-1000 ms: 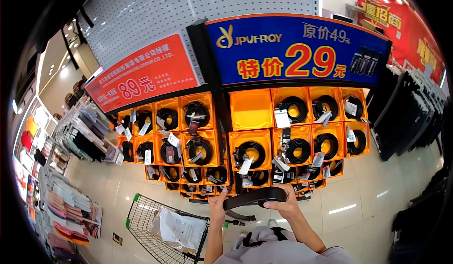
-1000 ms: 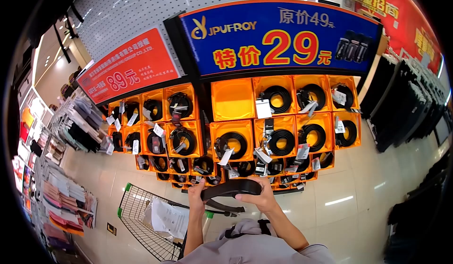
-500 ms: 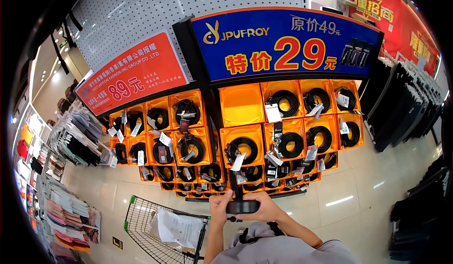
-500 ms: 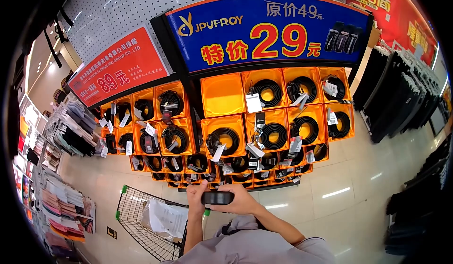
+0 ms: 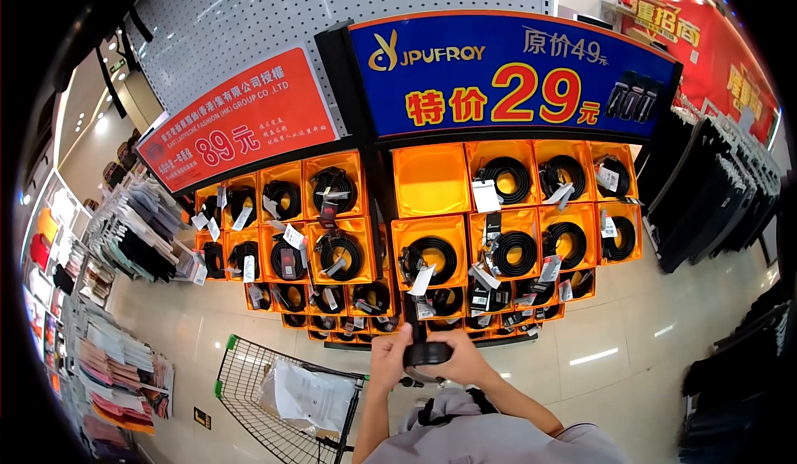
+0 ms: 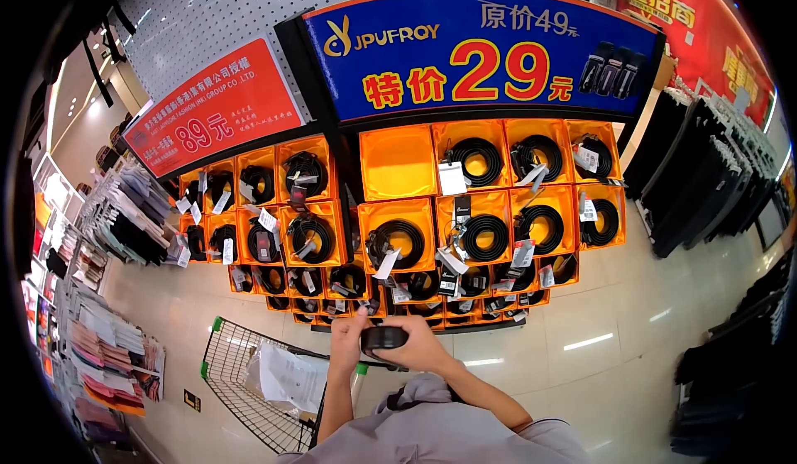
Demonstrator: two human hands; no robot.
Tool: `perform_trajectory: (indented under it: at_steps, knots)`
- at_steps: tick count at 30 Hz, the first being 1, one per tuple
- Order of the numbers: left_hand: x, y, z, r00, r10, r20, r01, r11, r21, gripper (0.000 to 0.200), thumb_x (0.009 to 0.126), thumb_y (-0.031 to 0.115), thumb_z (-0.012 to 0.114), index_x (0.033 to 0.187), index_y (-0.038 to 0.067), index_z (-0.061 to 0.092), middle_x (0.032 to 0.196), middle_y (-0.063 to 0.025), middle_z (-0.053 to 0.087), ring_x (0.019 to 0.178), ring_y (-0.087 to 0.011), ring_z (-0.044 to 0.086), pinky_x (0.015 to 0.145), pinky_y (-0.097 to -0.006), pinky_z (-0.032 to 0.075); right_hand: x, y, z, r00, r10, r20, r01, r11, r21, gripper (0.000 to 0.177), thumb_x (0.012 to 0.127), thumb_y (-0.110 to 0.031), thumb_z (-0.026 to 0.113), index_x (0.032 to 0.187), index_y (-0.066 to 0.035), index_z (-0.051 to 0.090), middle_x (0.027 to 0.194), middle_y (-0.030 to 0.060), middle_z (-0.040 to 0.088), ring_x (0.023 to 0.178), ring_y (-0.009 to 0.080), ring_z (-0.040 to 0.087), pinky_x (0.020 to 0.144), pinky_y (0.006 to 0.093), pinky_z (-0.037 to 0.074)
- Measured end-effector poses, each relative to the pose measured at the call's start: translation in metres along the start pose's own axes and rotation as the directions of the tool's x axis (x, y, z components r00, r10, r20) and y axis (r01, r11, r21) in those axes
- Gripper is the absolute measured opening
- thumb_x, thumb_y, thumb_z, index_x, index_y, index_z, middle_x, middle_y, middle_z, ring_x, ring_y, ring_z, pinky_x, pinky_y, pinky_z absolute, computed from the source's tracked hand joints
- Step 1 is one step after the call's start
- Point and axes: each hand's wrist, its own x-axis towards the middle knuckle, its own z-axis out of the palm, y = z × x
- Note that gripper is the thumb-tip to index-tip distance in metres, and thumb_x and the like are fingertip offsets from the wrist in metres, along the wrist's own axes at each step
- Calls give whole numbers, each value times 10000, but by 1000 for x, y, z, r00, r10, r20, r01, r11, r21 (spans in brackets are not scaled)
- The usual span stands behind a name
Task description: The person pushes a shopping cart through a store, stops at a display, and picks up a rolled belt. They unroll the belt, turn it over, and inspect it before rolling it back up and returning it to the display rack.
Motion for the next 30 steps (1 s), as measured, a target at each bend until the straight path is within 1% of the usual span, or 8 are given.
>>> perform_trajectory:
  at_steps: [4,7,11,14,17,21,27,30]
  knots:
    - [-4,0,1,1000,2,14,-2,1000,-27,517,987,212,633,547,4,460,524,76,432,503,-16,315,457,-273,228,-5,5,6,995,82,48,-85,995,58,225,733,-90,816,866,-14,652,722,20,588,631,79,517,577,254,436]
    - [-5,-11,-10,995,-67,-73,54,983,-174,499,952,211,679,519,18,524,516,73,447,472,-24,324,456,-262,241,-7,5,-4,998,-39,-53,43,996,75,256,666,-23,858,830,-19,661,772,8,650,699,80,577,635,240,461]
    - [3,-14,-19,957,-163,-241,98,960,-260,523,946,219,691,489,38,514,515,79,453,464,-28,311,455,-267,222,-7,9,-23,959,63,-277,96,846,525,314,598,135,744,830,-7,586,889,70,679,795,129,648,706,272,511]
    - [1,-21,-24,978,-163,-133,124,957,-264,560,954,247,689,472,56,476,510,94,413,475,-25,289,462,-275,202,-3,2,-23,951,109,-290,117,742,660,312,561,147,663,784,-37,544,781,31,607,710,135,614,660,256,483]
    - [2,-30,-21,958,-223,-182,200,970,-135,574,968,291,665,473,53,501,500,76,446,451,-25,340,443,-253,234,4,-45,-8,837,314,-449,140,670,729,417,576,150,588,974,25,568,780,51,603,643,130,584,637,250,466]
    - [-5,-15,-18,974,-226,5,227,974,-11,610,1022,394,544,517,53,527,471,4,501,402,-67,466,400,-246,329,2,-17,-23,925,223,-307,99,640,762,316,644,169,601,923,23,581,752,22,586,588,79,510,545,212,369]
    - [-9,9,-8,954,-48,296,136,949,-284,151,995,171,585,1029,33,534,744,-26,614,618,-64,552,552,-210,426,9,-12,-7,946,247,-210,-7,662,750,222,687,145,604,824,-22,555,697,-1,558,525,45,427,501,204,296]
    - [-11,14,-1,964,55,261,17,964,-265,313,886,103,728,1117,17,535,867,-48,661,756,-68,602,649,-203,469,10,-8,-2,947,261,-186,-42,676,735,206,709,126,628,835,-26,569,721,-4,590,536,32,436,506,194,306]
